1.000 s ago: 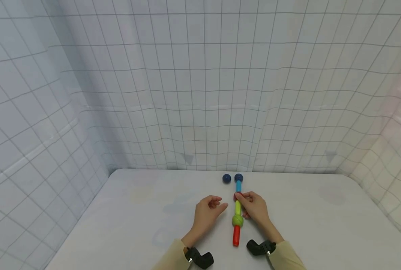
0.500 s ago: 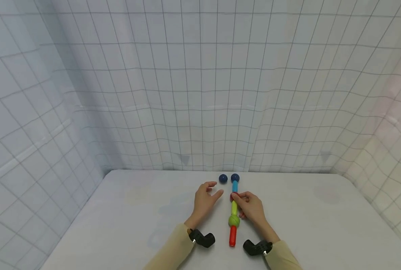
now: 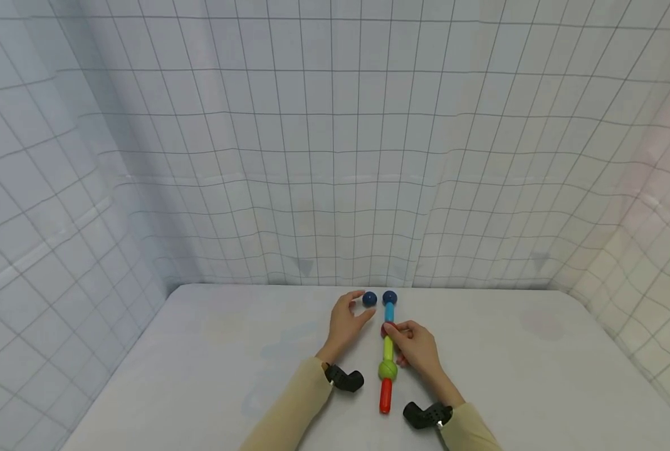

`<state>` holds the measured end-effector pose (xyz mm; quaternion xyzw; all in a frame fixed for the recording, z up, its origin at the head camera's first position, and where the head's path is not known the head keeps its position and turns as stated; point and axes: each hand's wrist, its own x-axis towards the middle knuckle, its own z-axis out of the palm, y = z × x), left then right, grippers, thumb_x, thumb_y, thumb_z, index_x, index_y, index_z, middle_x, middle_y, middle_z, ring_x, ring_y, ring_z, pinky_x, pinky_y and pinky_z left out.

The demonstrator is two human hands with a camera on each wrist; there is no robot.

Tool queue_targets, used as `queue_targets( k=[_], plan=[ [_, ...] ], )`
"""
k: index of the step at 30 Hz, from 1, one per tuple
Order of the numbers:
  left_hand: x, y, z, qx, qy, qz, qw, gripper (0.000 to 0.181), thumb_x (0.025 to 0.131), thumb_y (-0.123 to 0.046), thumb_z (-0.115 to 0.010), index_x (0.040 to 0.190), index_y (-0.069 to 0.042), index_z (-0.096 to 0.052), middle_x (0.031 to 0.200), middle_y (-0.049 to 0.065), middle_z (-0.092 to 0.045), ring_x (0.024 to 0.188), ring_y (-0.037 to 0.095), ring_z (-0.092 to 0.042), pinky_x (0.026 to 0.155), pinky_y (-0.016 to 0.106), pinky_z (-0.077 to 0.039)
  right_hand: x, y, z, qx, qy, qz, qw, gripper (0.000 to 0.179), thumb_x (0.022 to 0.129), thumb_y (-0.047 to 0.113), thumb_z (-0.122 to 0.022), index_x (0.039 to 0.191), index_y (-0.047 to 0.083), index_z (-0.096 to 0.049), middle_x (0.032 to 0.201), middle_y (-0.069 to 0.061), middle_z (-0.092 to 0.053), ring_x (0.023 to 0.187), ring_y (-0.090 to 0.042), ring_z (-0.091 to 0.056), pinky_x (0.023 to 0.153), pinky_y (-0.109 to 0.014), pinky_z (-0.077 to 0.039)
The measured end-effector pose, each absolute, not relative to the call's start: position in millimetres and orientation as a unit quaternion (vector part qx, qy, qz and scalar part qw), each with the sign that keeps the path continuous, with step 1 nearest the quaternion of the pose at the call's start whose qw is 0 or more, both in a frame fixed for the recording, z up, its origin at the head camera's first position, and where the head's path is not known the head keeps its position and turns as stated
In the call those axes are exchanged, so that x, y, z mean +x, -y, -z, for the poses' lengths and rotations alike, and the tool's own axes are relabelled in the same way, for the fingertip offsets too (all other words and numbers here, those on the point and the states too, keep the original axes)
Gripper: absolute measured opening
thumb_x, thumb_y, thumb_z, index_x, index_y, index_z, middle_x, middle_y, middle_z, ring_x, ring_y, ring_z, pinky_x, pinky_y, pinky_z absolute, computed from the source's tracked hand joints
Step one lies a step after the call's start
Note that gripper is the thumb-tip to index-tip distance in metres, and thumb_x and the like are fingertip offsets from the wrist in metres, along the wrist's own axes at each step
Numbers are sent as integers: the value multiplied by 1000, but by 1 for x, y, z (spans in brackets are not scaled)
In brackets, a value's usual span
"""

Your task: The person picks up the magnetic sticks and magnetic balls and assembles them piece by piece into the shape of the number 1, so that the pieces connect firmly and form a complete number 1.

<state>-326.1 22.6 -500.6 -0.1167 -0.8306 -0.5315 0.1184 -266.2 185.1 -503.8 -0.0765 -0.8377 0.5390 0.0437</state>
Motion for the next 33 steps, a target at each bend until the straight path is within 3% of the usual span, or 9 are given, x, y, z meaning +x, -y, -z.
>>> queue_targets(
  k=[17,33],
  plan=[
    [-352,-33,510,-132,846,504,111,45,82,-25,-75,121,-7,-62,117,11,-61,103,28,-56,89,40,-45,-266,-184,505,-73,838,-539,49,46,85,46,-68,100,3,-64,57,-1,-53,37,-13,-49,39,-24,-42],
    [-350,-36,509,-130,856,483,130,35,83,-21,-74,115,-10,-66,111,7,-65,95,23,-57,85,39,-44,-263,-183,501,-74,841,-533,58,45,86,43,-68,103,1,-64,58,-1,-53,38,-13,-50,39,-24,-43]
  ],
)
